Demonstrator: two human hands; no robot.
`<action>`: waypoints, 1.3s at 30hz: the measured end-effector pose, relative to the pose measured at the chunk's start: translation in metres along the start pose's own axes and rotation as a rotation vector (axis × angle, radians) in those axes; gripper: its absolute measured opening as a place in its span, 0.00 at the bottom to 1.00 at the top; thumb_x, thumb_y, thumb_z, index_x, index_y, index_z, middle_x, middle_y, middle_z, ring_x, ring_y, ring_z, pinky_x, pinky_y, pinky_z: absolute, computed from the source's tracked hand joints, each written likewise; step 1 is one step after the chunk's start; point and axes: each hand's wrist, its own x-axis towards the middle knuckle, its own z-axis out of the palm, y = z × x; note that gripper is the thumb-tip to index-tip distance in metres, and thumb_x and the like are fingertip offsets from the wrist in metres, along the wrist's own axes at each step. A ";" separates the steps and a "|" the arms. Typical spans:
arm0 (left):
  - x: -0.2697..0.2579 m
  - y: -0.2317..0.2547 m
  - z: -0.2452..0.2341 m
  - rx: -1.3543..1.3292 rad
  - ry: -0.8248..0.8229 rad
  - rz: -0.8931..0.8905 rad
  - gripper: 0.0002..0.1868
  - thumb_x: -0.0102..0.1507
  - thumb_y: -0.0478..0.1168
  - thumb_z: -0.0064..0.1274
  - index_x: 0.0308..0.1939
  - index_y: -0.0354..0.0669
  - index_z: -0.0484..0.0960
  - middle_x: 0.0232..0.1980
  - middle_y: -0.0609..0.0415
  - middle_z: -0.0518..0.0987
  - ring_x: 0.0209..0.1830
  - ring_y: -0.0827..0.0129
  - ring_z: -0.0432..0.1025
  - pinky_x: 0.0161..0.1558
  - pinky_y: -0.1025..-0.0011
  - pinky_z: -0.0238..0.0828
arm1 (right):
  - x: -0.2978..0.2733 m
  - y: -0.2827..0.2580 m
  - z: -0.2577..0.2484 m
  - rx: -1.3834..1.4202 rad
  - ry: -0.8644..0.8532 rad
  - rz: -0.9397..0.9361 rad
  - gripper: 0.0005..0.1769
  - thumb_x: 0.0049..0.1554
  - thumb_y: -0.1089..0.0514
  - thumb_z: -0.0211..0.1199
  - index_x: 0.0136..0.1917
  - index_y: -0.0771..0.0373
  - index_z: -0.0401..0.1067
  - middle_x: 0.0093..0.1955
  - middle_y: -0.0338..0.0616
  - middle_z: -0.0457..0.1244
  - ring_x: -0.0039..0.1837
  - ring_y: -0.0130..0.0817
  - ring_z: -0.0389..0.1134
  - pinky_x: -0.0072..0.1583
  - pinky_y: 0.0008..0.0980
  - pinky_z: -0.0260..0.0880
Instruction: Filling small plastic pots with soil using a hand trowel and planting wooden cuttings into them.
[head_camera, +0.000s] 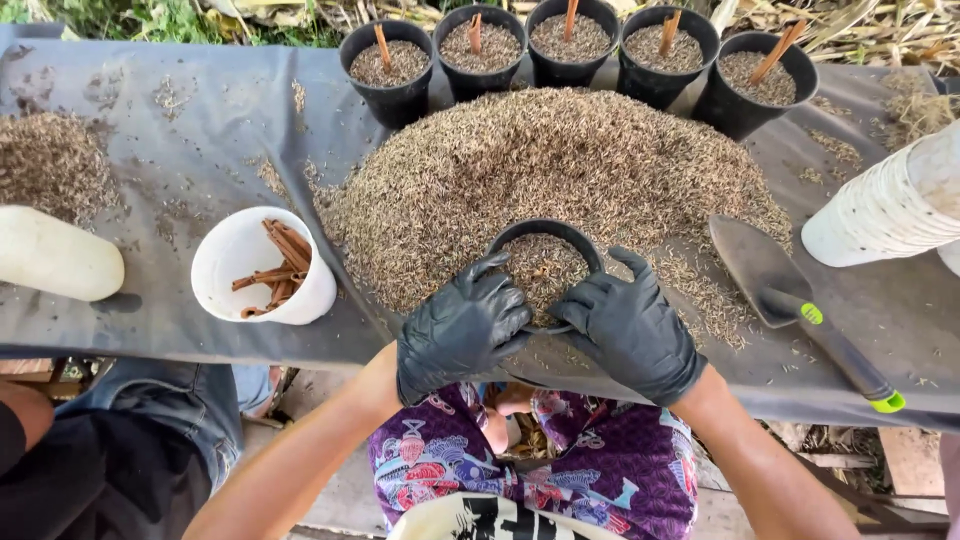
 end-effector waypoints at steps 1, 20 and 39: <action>0.001 -0.001 -0.003 0.003 0.014 0.006 0.30 0.67 0.69 0.34 0.45 0.49 0.74 0.42 0.55 0.67 0.48 0.66 0.64 0.77 0.45 0.40 | 0.001 0.001 -0.005 0.049 0.071 -0.012 0.18 0.58 0.31 0.55 0.44 0.45 0.69 0.48 0.25 0.65 0.57 0.22 0.66 0.74 0.56 0.47; -0.003 -0.013 0.006 -0.162 0.096 -0.060 0.29 0.63 0.72 0.43 0.43 0.52 0.73 0.36 0.56 0.71 0.44 0.71 0.69 0.77 0.47 0.43 | 0.017 -0.006 -0.045 0.051 0.001 0.075 0.34 0.50 0.18 0.56 0.51 0.46 0.74 0.53 0.31 0.69 0.62 0.27 0.69 0.82 0.54 0.38; 0.009 -0.001 -0.003 -0.395 0.387 -0.124 0.32 0.61 0.66 0.55 0.60 0.50 0.80 0.51 0.52 0.82 0.57 0.59 0.77 0.75 0.46 0.51 | 0.024 0.055 -0.067 0.632 -0.139 0.558 0.39 0.52 0.29 0.67 0.70 0.49 0.69 0.64 0.47 0.66 0.68 0.49 0.67 0.70 0.54 0.65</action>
